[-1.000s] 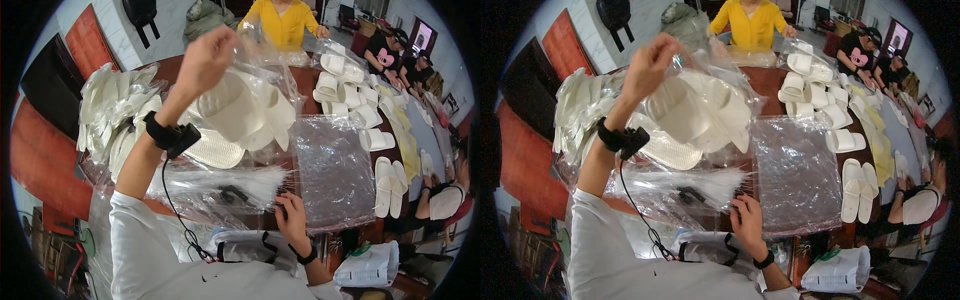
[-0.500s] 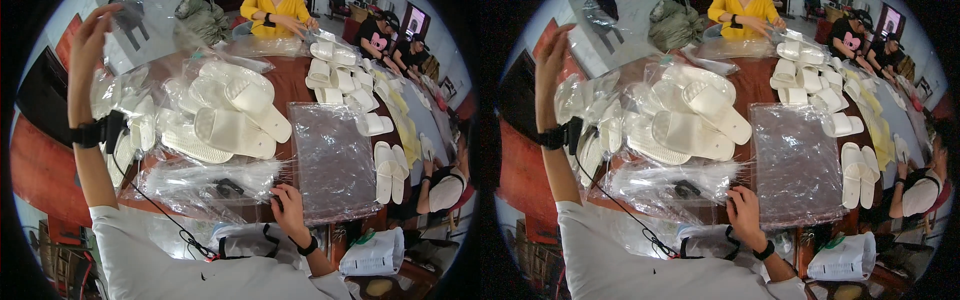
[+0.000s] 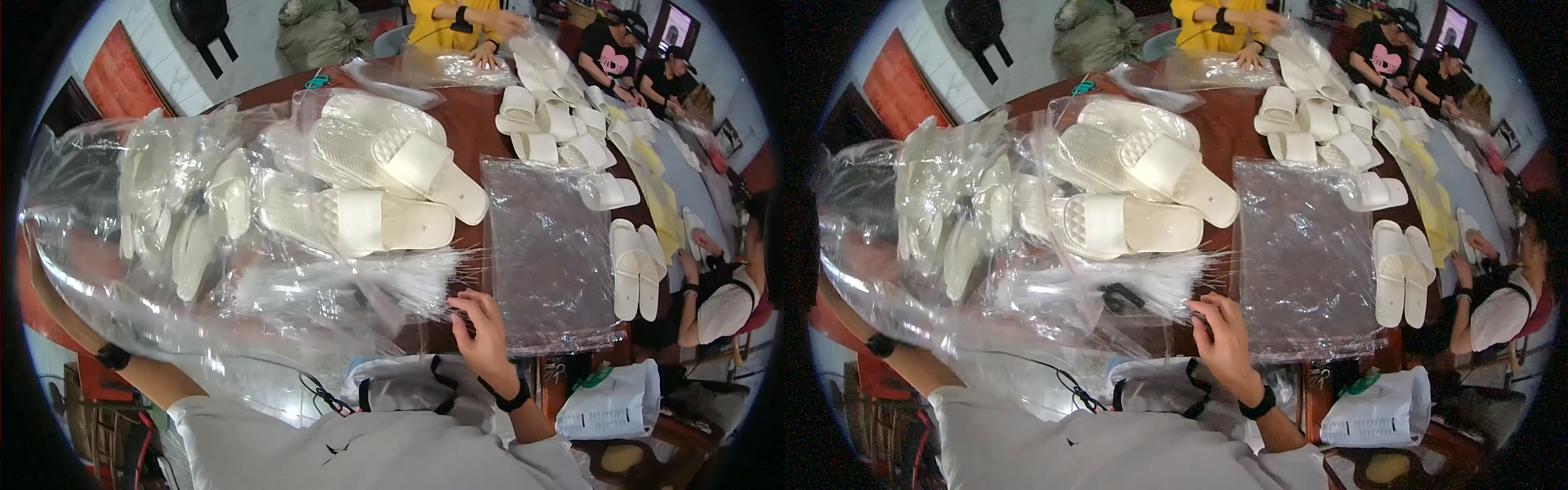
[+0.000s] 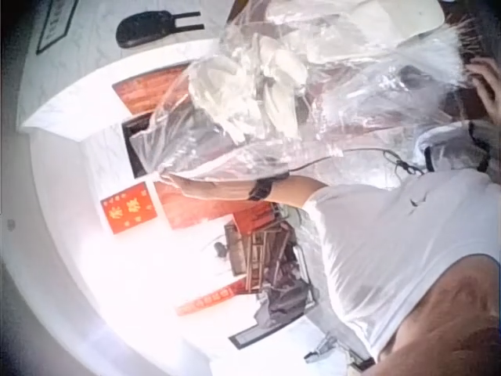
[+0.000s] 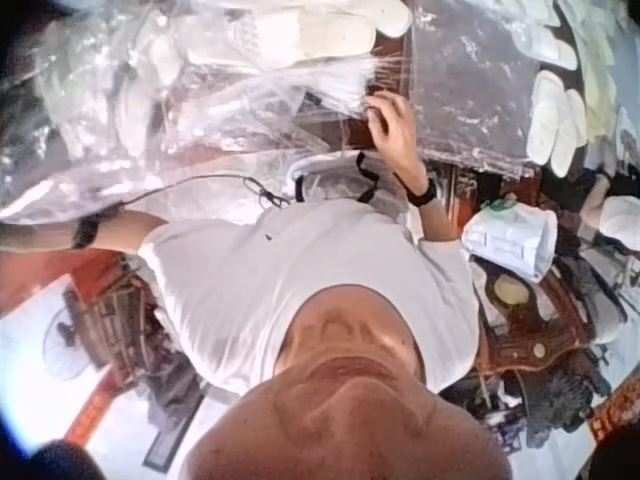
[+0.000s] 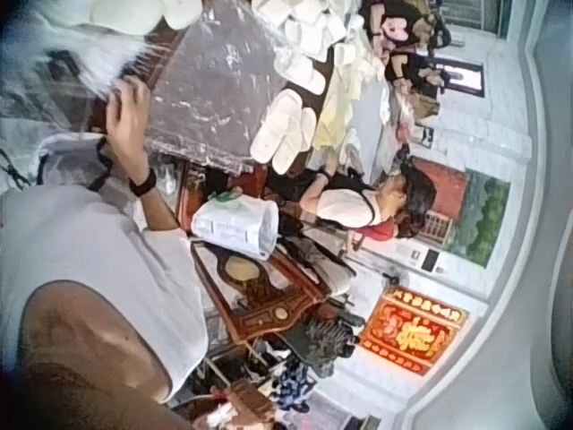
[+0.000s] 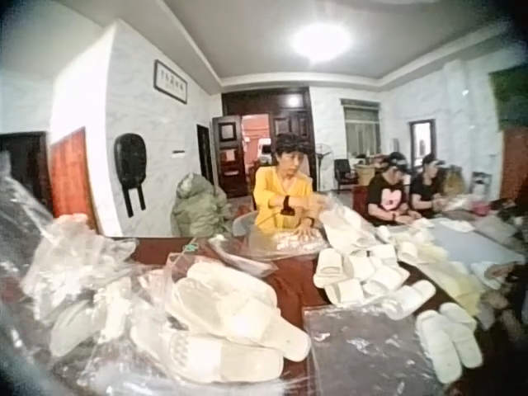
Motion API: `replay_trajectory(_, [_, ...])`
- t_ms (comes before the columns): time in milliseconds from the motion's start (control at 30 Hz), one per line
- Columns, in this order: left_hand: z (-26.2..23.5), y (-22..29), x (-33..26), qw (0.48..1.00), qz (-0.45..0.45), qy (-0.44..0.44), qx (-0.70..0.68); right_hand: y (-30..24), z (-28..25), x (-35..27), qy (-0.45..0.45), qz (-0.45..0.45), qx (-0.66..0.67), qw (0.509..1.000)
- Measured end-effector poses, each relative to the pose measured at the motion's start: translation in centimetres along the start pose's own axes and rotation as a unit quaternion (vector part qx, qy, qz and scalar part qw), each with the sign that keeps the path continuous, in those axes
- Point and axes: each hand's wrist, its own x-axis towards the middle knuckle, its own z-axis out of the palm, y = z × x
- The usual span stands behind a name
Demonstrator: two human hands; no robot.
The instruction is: Packing plastic sandals into individual clear plastic bags at a shared work table.
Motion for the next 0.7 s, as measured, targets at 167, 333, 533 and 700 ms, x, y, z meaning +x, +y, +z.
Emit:
replay_trajectory(167, [-3.6,-8.0,-1.8,0.847,-0.322,0.040,-0.422,0.1,-3.1,0.2,0.059,0.016,-0.130,0.990])
replay_trajectory(333, [3.4,-21.7,-6.1,0.446,-0.531,0.073,-0.717,3.6,-4.1,-1.2,0.014,0.065,-0.121,0.990])
replay_trajectory(533, [15.0,-30.7,-18.3,0.855,-0.216,-0.292,0.369,5.5,-5.2,-1.6,0.057,0.058,-0.018,0.996])
replay_trajectory(700, [14.9,-35.7,-20.2,0.797,-0.036,-0.370,0.476,5.7,-8.6,-1.1,0.017,0.177,0.134,0.975])
